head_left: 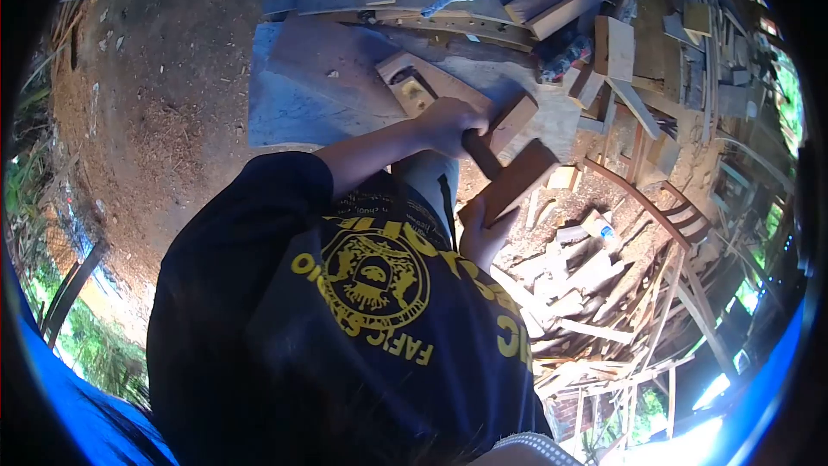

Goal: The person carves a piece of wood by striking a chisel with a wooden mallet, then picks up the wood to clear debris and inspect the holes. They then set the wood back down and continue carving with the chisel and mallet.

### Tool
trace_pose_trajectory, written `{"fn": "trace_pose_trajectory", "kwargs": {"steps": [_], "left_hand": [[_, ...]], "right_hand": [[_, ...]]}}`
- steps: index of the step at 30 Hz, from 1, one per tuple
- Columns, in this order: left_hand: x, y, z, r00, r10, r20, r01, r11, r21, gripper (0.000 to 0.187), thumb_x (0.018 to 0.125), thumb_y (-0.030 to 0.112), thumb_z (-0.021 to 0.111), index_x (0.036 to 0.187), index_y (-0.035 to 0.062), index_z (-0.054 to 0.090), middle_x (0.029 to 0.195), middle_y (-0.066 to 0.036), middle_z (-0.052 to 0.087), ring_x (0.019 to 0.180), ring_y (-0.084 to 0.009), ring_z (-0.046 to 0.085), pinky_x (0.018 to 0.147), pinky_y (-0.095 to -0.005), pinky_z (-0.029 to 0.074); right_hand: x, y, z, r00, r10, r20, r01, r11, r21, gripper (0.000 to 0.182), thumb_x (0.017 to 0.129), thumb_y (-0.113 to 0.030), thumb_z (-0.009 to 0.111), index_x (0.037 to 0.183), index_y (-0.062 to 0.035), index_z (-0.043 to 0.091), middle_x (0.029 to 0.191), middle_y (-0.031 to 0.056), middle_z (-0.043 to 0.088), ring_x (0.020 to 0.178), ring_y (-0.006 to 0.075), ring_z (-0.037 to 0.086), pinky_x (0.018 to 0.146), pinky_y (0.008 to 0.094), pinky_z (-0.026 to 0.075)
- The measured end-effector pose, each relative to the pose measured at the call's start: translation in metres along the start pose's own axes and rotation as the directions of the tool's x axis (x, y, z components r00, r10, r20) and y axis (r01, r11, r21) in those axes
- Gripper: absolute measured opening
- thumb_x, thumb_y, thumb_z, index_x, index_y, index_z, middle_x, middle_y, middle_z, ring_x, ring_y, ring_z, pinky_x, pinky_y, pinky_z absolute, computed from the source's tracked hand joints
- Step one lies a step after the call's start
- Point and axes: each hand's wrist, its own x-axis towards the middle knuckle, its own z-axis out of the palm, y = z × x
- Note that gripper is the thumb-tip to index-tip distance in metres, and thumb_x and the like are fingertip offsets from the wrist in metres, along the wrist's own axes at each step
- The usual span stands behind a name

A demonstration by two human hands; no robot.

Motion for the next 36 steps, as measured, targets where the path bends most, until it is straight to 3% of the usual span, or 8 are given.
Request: {"fn": "trace_pose_trajectory", "kwargs": {"steps": [7,9,12,13,20,24,28,36], "left_hand": [[0.001,0.000,0.007,1.000,0.016,-0.008,-0.015,0.999,0.032,0.022,0.055,0.024,0.071,0.067,0.0149,0.056,0.062,-0.003,0.055,0.062,-0.0281,0.058,0.056,-0.0412,0.042],[0.000,0.000,0.009,1.000,0.013,-0.019,-0.012,0.999,0.041,0.021,0.055,0.023,0.071,0.066,0.0150,0.056,0.062,-0.003,0.055,0.062,-0.0280,0.058,0.056,-0.0411,0.042],[0.000,-0.002,0.012,1.000,-0.001,-0.001,0.002,0.996,0.092,0.019,0.055,0.023,0.069,0.066,0.0149,0.056,0.061,-0.003,0.054,0.062,-0.0277,0.058,0.057,-0.0411,0.042],[-0.004,-0.004,0.016,1.000,-0.002,0.002,0.001,0.996,0.090,0.019,0.055,0.023,0.069,0.066,0.0149,0.056,0.061,-0.003,0.054,0.062,-0.0277,0.058,0.057,-0.0411,0.042],[-0.006,-0.007,0.011,0.996,0.058,0.074,-0.065,0.994,0.090,0.018,0.056,0.024,0.068,0.065,0.0141,0.056,0.060,-0.005,0.053,0.062,-0.0276,0.058,0.058,-0.0412,0.042],[-0.005,-0.005,0.009,0.994,0.035,0.104,-0.046,0.993,0.107,0.018,0.056,0.024,0.068,0.064,0.0141,0.055,0.059,-0.005,0.053,0.062,-0.0277,0.057,0.058,-0.0405,0.042],[-0.005,-0.010,0.005,0.989,0.089,0.114,-0.107,0.981,0.160,0.019,0.054,0.024,0.068,0.063,0.0150,0.053,0.060,-0.004,0.052,0.062,-0.0272,0.057,0.057,-0.0403,0.042],[-0.010,-0.008,0.002,0.996,0.072,0.044,-0.077,0.988,0.134,0.020,0.053,0.022,0.069,0.066,0.0164,0.055,0.062,-0.003,0.054,0.060,-0.0282,0.057,0.056,-0.0414,0.043]], "right_hand": [[0.014,-0.007,-0.086,0.987,-0.025,-0.157,0.104,0.851,0.515,0.038,0.097,-0.037,0.041,0.091,-0.0005,0.051,0.078,0.0044,0.053,0.067,0.0131,0.053,0.063,0.0307,0.046],[0.002,-0.090,-0.074,0.790,0.307,-0.531,0.208,0.681,0.702,0.024,0.098,-0.024,0.039,0.091,-0.0033,0.049,0.077,0.0044,0.050,0.065,0.0162,0.052,0.069,0.0313,0.049],[0.011,0.026,-0.013,0.975,0.178,0.136,-0.215,0.913,0.347,0.022,0.092,-0.017,0.054,0.101,0.0001,0.043,0.085,0.0087,0.054,0.078,0.0228,0.058,0.071,0.0326,0.046],[-0.006,-0.022,-0.003,0.992,0.061,0.111,-0.058,0.998,-0.031,0.030,0.092,-0.022,0.054,0.103,0.0023,0.041,0.090,0.0124,0.055,0.081,0.0231,0.058,0.068,0.0358,0.045],[0.037,0.034,-0.097,0.900,0.345,-0.267,-0.194,0.865,0.462,0.050,0.090,-0.032,0.060,0.125,-0.0064,0.034,0.085,0.0148,0.062,0.052,0.0159,0.060,0.031,0.0202,0.033],[0.025,-0.009,-0.101,0.846,0.166,-0.507,0.153,0.835,0.529,0.053,0.090,-0.030,0.061,0.130,-0.0053,0.038,0.098,0.0160,0.061,0.063,0.0189,0.063,0.039,0.0206,0.040],[0.000,0.017,0.006,0.983,0.093,0.156,-0.088,0.995,-0.042,0.047,0.090,-0.024,0.059,0.125,0.0003,0.039,0.093,0.0160,0.060,0.070,0.0179,0.061,0.060,0.0298,0.051],[0.021,0.029,-0.038,0.988,0.139,-0.068,-0.087,0.864,0.497,0.041,0.094,-0.027,0.052,0.125,-0.0061,0.034,0.089,0.0118,0.061,0.059,0.0177,0.062,0.036,0.0221,0.031]]}}
